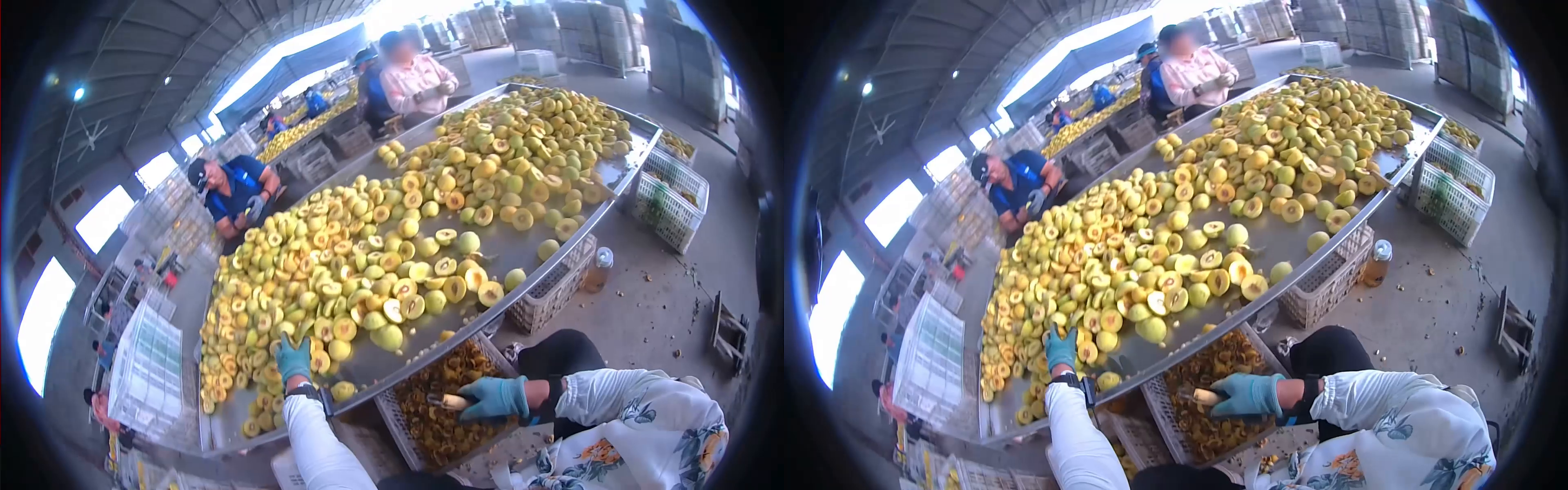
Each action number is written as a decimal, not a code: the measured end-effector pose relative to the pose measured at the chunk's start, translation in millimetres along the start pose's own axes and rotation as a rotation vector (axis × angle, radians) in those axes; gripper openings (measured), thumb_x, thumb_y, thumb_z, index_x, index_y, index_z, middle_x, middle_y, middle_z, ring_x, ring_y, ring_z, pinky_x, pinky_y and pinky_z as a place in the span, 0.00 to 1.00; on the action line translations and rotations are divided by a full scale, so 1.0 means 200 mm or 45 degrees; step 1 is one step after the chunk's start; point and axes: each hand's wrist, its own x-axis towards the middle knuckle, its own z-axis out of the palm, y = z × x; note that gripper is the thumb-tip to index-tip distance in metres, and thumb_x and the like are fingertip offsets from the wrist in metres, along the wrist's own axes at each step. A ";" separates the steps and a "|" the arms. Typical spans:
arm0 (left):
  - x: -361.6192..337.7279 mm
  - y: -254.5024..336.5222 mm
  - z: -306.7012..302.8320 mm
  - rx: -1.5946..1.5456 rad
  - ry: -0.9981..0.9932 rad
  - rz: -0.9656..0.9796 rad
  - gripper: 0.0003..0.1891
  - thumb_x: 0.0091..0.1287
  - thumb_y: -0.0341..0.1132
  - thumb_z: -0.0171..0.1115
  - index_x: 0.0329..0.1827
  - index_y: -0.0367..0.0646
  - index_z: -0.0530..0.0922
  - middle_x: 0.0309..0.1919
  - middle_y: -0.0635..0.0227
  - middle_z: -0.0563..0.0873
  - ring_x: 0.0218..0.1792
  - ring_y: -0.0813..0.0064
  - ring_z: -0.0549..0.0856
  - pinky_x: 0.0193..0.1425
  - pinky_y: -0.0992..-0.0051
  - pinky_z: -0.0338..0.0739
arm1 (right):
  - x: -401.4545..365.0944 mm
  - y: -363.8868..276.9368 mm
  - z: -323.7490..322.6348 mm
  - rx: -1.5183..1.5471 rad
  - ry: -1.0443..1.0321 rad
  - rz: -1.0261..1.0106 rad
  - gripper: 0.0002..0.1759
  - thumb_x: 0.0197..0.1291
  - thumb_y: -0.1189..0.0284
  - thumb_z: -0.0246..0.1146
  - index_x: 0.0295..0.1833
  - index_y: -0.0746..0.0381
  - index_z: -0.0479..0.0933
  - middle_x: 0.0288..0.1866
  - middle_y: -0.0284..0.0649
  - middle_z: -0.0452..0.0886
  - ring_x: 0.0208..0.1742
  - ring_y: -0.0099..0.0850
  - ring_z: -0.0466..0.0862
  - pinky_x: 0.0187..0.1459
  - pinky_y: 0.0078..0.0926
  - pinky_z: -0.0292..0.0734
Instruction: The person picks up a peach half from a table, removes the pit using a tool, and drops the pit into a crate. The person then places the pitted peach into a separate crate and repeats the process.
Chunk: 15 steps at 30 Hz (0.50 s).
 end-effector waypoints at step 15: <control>-0.19 0.27 0.12 -0.019 -0.488 0.388 0.39 0.53 0.44 0.73 0.68 0.45 0.68 0.59 0.52 0.78 0.61 0.53 0.77 0.64 0.62 0.71 | 0.04 0.02 0.07 -0.037 0.002 -0.213 0.27 0.57 0.56 0.63 0.54 0.65 0.76 0.41 0.46 0.83 0.43 0.38 0.83 0.45 0.34 0.76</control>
